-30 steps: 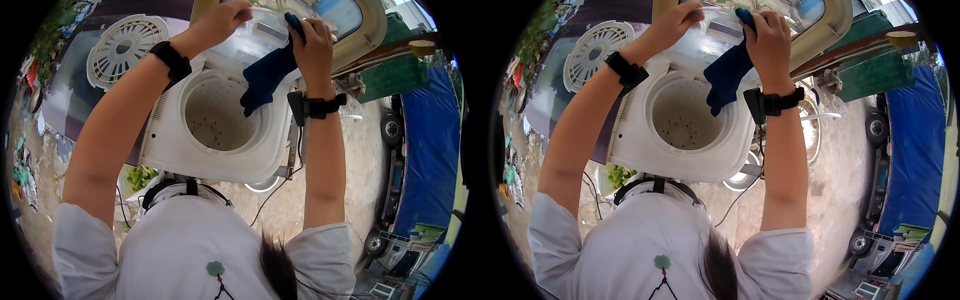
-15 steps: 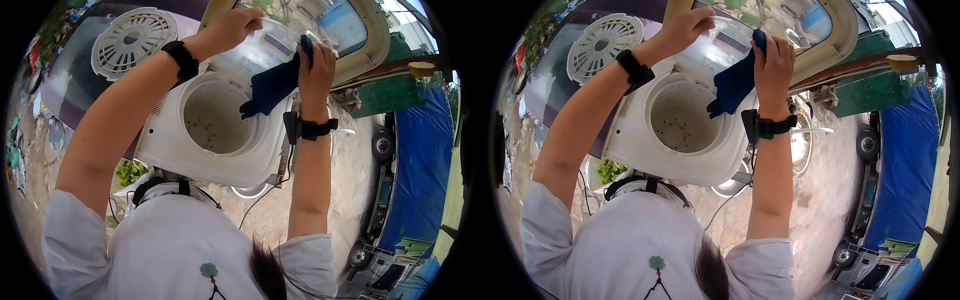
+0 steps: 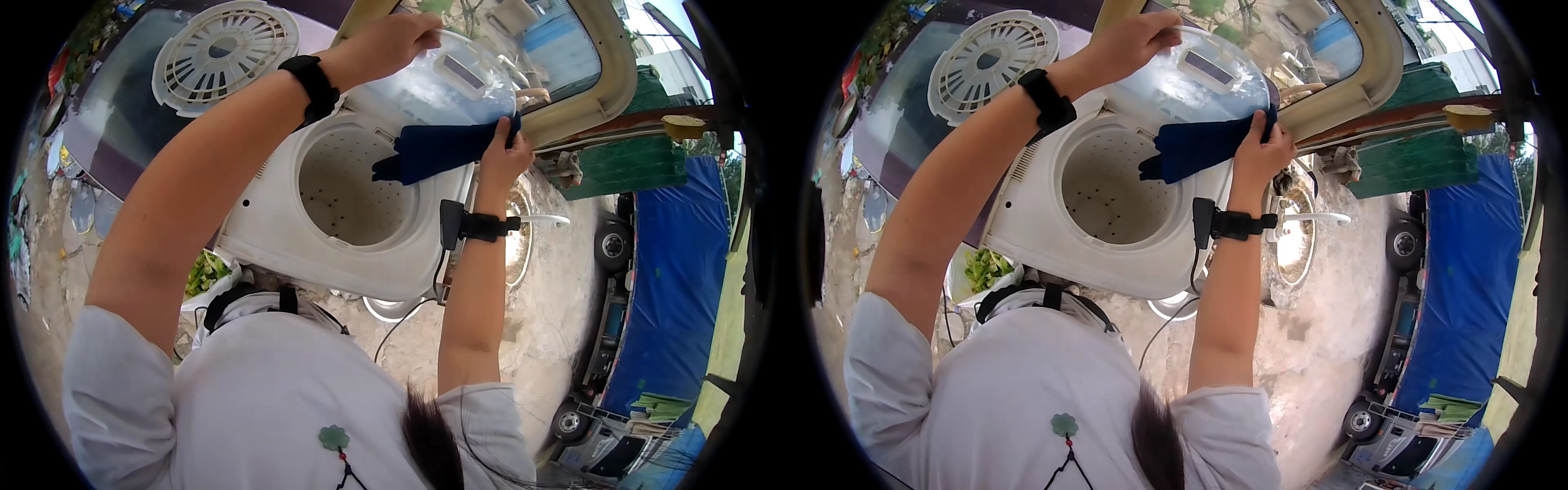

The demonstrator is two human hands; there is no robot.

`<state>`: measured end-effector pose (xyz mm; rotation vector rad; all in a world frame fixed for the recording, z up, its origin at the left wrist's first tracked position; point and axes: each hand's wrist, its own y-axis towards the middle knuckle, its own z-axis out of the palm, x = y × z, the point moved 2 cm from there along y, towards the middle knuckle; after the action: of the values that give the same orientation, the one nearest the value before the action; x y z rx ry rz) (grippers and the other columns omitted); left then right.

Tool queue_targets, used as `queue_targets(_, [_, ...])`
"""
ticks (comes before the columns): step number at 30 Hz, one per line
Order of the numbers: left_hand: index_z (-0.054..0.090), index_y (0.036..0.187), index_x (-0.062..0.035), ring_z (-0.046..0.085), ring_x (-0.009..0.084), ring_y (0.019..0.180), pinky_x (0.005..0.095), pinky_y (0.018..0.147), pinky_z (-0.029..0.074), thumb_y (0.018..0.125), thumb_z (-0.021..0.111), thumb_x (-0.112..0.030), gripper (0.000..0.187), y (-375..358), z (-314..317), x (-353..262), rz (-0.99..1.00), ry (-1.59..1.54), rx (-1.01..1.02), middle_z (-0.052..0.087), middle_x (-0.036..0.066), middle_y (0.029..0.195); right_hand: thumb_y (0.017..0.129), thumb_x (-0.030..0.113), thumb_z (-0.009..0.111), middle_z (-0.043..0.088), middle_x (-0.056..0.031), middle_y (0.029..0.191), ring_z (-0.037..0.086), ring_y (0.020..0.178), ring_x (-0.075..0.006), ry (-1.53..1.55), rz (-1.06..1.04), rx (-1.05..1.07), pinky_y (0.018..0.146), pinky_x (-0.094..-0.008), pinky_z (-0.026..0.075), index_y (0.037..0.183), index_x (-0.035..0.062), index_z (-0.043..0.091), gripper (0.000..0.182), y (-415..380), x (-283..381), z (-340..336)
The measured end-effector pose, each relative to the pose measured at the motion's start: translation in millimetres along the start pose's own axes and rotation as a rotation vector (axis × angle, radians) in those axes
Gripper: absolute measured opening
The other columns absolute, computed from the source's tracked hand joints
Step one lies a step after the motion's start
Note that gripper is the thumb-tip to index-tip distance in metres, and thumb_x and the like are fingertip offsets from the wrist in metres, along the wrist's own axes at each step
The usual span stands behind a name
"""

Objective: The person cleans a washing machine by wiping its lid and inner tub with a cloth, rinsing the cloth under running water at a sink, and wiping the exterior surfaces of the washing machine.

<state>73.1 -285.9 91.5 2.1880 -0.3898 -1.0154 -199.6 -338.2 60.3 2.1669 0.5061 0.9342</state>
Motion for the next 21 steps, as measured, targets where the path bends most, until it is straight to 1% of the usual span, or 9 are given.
queue_targets(2, [0.056, 0.097, -0.0011, 0.064, 0.0341, 0.085, 0.0395, 0.074, 0.049, 0.089, 0.059, -0.005, 0.009, -3, -16, -22, 0.013, -0.028, -0.045, 0.065, 0.018, 0.089, 0.093, 0.042, 0.064, 0.055, -0.0129, 0.063, 0.048, 0.058, -0.0282, -0.072, 0.177, 0.160, 0.060, -0.0393, 0.041, 0.074, -0.0057, 0.059, 0.052, -21, -22, -3])
queue_targets(3, [0.056, 0.087, 0.0000, 0.063, 0.0353, 0.078, 0.0402, 0.069, 0.048, 0.088, 0.057, -0.002, 0.003, -5, -20, -30, 0.021, -0.041, -0.064, 0.063, 0.019, 0.079, 0.093, 0.041, 0.064, 0.056, -0.0090, 0.064, 0.047, 0.060, -0.0222, 0.021, 0.256, 0.208, 0.060, -0.0360, 0.041, 0.076, -0.0057, 0.061, 0.049, -35, -30, 0])
queue_targets(5, [0.056, 0.086, 0.0003, 0.063, 0.0363, 0.079, 0.0409, 0.069, 0.048, 0.089, 0.057, -0.002, 0.004, -4, -17, -28, 0.037, -0.035, -0.084, 0.063, 0.020, 0.080, 0.094, 0.037, 0.065, 0.058, -0.0012, 0.067, 0.047, 0.063, -0.0103, 0.210, 0.408, 0.300, 0.059, -0.0293, 0.041, 0.081, -0.0055, 0.066, 0.044, -60, -36, 11])
queue_targets(9, [0.055, 0.086, 0.0008, 0.062, 0.0368, 0.079, 0.0415, 0.070, 0.048, 0.088, 0.058, -0.002, 0.004, -4, -17, -27, 0.095, -0.016, -0.128, 0.062, 0.021, 0.081, 0.094, 0.032, 0.068, 0.061, -0.0003, 0.070, 0.049, 0.062, -0.0074, 0.213, 0.507, 0.217, 0.057, -0.0251, 0.041, 0.083, -0.0052, 0.068, 0.038, -64, -19, 15])
queue_targets(12, [0.056, 0.086, 0.0007, 0.062, 0.0366, 0.078, 0.0412, 0.069, 0.048, 0.088, 0.058, -0.002, 0.004, -5, -16, -24, 0.119, -0.031, -0.132, 0.062, 0.021, 0.080, 0.094, 0.030, 0.067, 0.062, 0.0002, 0.070, 0.051, 0.062, -0.0079, 0.325, 0.475, 0.140, 0.058, -0.0255, 0.043, 0.082, -0.0039, 0.068, 0.036, -61, -17, 13])
queue_targets(13, [0.056, 0.086, 0.0007, 0.062, 0.0366, 0.078, 0.0411, 0.069, 0.048, 0.088, 0.058, -0.002, 0.004, -5, -16, -23, 0.108, -0.041, -0.114, 0.062, 0.021, 0.080, 0.092, 0.028, 0.070, 0.064, -0.0015, 0.074, 0.054, 0.065, -0.0107, 0.377, 0.562, 0.209, 0.061, -0.0284, 0.045, 0.091, -0.0048, 0.067, 0.033, -59, -20, 8])
queue_targets(16, [0.056, 0.086, 0.0005, 0.062, 0.0365, 0.076, 0.0409, 0.068, 0.047, 0.089, 0.058, -0.002, 0.004, -2, -14, -18, 0.085, -0.059, -0.070, 0.061, 0.020, 0.079, 0.088, 0.019, 0.073, 0.066, -0.0026, 0.084, 0.057, 0.072, -0.0104, 0.603, 0.562, 0.381, 0.064, -0.0267, 0.046, 0.099, -0.0028, 0.064, 0.026, -56, -15, -1])
queue_targets(17, [0.056, 0.086, 0.0004, 0.062, 0.0364, 0.076, 0.0408, 0.068, 0.047, 0.089, 0.058, -0.003, 0.004, -1, -13, -17, 0.080, -0.052, -0.066, 0.061, 0.020, 0.079, 0.082, 0.008, 0.076, 0.066, -0.0037, 0.091, 0.059, 0.079, -0.0104, 0.616, 0.595, 0.455, 0.068, -0.0257, 0.047, 0.104, -0.0015, 0.061, 0.028, -55, -14, -3])
queue_targets(21, [0.057, 0.088, 0.0001, 0.062, 0.0360, 0.076, 0.0410, 0.067, 0.048, 0.089, 0.058, -0.004, 0.004, 0, -16, -22, 0.089, -0.050, -0.071, 0.062, 0.019, 0.078, 0.073, 0.002, 0.078, 0.067, -0.0032, 0.080, 0.060, 0.069, -0.0107, 0.394, 0.562, 0.529, 0.064, -0.0259, 0.048, 0.092, -0.0024, 0.066, 0.023, -42, -31, 2])
